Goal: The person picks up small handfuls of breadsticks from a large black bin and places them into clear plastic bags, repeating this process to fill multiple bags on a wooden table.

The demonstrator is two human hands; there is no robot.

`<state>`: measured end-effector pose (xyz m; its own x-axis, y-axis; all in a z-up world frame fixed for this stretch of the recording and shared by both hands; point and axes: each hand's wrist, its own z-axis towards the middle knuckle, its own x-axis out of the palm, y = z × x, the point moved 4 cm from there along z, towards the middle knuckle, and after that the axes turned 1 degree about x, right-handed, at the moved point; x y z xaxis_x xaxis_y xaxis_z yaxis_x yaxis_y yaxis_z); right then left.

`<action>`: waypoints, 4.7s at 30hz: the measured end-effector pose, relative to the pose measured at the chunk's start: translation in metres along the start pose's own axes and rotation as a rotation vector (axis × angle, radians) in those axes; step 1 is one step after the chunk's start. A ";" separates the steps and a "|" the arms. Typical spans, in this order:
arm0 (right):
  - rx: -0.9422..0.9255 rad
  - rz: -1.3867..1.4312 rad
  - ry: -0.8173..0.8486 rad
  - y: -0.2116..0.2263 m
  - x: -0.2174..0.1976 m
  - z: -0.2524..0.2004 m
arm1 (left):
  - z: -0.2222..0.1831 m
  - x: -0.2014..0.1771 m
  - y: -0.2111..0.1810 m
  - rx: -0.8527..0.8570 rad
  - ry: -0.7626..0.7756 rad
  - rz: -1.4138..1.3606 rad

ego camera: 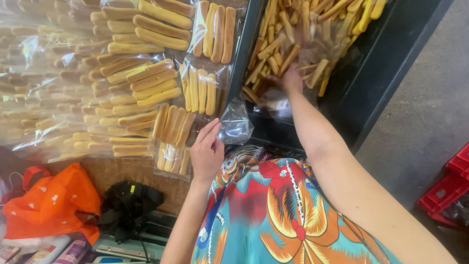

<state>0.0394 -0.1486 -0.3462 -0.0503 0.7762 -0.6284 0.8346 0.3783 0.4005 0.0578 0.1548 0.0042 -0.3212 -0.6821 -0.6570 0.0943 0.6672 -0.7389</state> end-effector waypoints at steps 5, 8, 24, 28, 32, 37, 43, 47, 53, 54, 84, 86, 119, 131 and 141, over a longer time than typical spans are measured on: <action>0.013 -0.472 0.126 0.029 -0.006 -0.030 | -0.005 -0.003 0.005 -0.063 -0.004 0.007; -0.142 -0.564 0.007 0.025 0.006 -0.016 | -0.008 -0.004 0.006 -0.054 0.001 -0.021; -0.369 -0.484 0.015 0.012 0.038 -0.023 | -0.011 0.001 0.011 -0.111 0.016 -0.043; -0.445 -0.428 0.080 0.008 0.043 -0.040 | -0.009 0.001 0.011 -0.089 0.007 -0.058; -0.565 -0.409 0.125 0.008 0.053 -0.075 | -0.007 0.001 0.012 -0.106 0.021 -0.046; -0.314 0.025 -0.065 0.005 0.056 -0.070 | -0.003 0.002 0.011 -0.085 0.029 -0.071; 0.015 0.180 -0.140 0.009 0.087 0.005 | -0.002 0.004 0.011 -0.074 0.028 -0.068; 0.187 0.138 -0.169 0.015 0.103 0.015 | -0.007 0.004 0.010 -0.077 0.024 -0.047; 0.049 0.159 -0.119 0.007 0.092 0.014 | -0.018 -0.002 0.005 -0.015 -0.053 -0.069; 0.050 0.160 -0.132 0.002 0.080 0.013 | -0.017 -0.001 0.006 -0.053 -0.035 -0.075; 0.138 1.482 0.579 -0.019 -0.135 -0.259 | 0.021 0.142 -0.099 0.842 0.838 0.142; 0.172 1.339 0.351 -0.004 -0.160 -0.270 | 0.024 0.146 -0.088 0.757 0.809 0.090; -0.587 1.048 0.029 0.065 -0.246 -0.324 | 0.048 0.115 -0.066 0.075 1.149 -0.798; -0.586 1.540 0.474 0.053 -0.203 -0.308 | 0.054 0.094 -0.110 -0.142 0.963 -0.737; -0.284 1.424 0.630 0.038 -0.132 -0.297 | 0.061 0.115 -0.074 0.003 0.822 -0.931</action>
